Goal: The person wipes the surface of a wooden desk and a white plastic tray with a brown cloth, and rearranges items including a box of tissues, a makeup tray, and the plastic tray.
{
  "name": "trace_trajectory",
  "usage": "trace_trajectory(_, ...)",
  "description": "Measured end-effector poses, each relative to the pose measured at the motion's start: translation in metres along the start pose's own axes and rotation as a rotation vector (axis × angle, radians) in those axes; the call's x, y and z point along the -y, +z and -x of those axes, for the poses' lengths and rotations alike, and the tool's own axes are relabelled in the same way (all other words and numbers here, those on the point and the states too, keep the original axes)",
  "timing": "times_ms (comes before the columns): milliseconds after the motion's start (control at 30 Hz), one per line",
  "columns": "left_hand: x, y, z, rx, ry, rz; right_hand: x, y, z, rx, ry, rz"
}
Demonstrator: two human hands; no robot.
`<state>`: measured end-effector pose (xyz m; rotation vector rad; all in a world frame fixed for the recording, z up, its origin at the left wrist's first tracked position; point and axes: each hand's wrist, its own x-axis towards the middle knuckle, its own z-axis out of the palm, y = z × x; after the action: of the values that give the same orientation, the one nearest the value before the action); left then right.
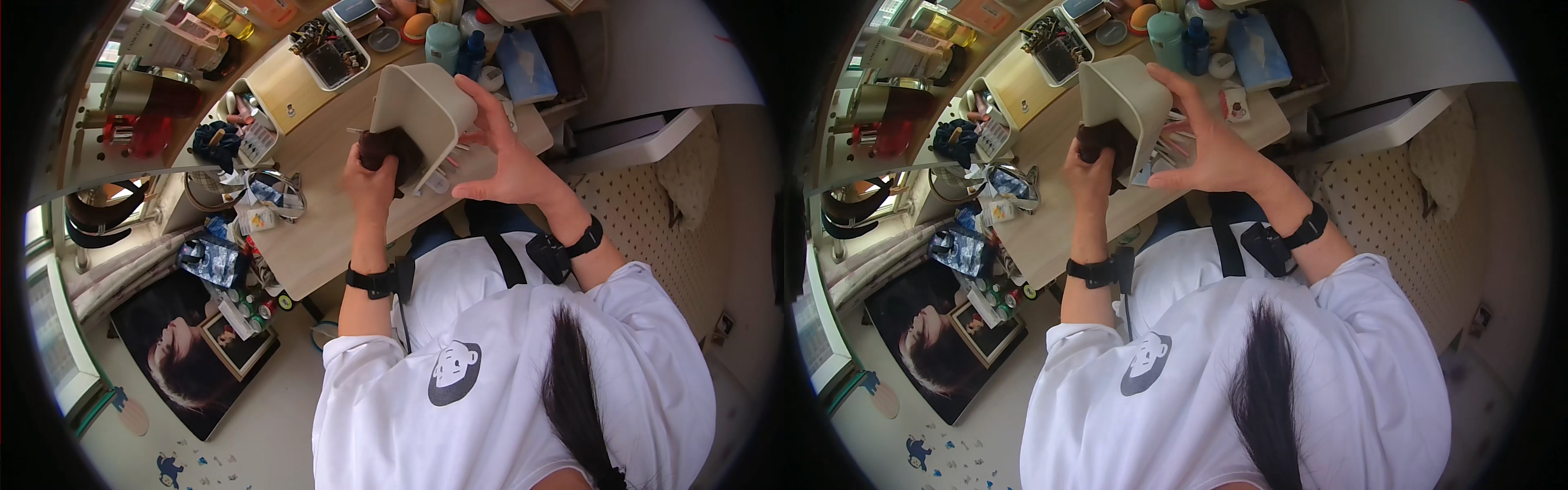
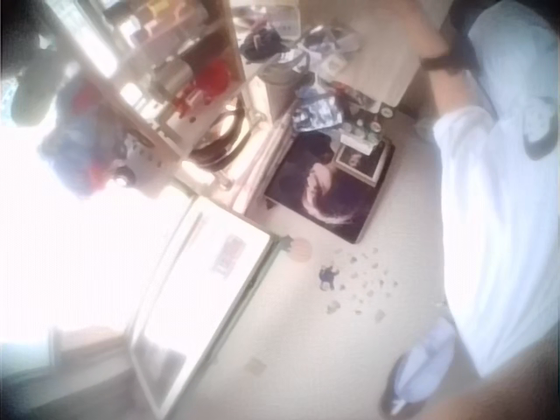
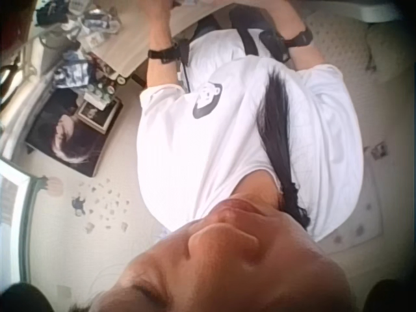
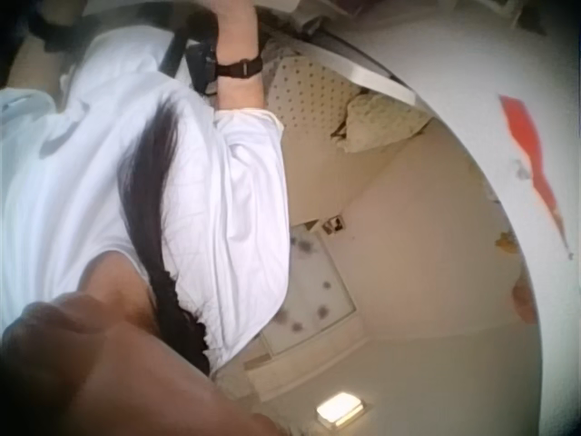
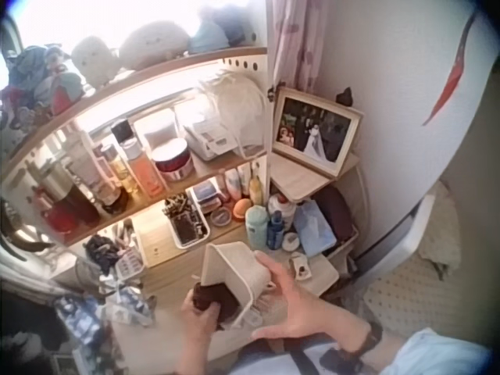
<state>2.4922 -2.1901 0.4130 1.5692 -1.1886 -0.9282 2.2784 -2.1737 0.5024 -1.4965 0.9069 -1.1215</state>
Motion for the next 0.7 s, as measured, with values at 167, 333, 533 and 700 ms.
trace_trajectory(167, -0.028, 0.026, 0.019, 0.262, -0.085, 0.324, -0.005, 0.002, -0.003, 0.127, -0.051, 0.300)
trace_trajectory(333, -0.031, 0.026, 0.016, 0.197, 0.033, 0.214, -0.007, 0.005, 0.013, -0.009, 0.169, 0.158)
trace_trajectory(533, -0.036, 0.020, 0.016, 0.036, 0.125, -0.098, -0.030, 0.002, 0.023, -0.026, -0.110, 0.511)
trace_trajectory(700, -0.002, -0.051, -0.006, -0.039, -0.023, 0.084, -0.003, -0.025, 0.006, -0.034, -0.262, 0.478)
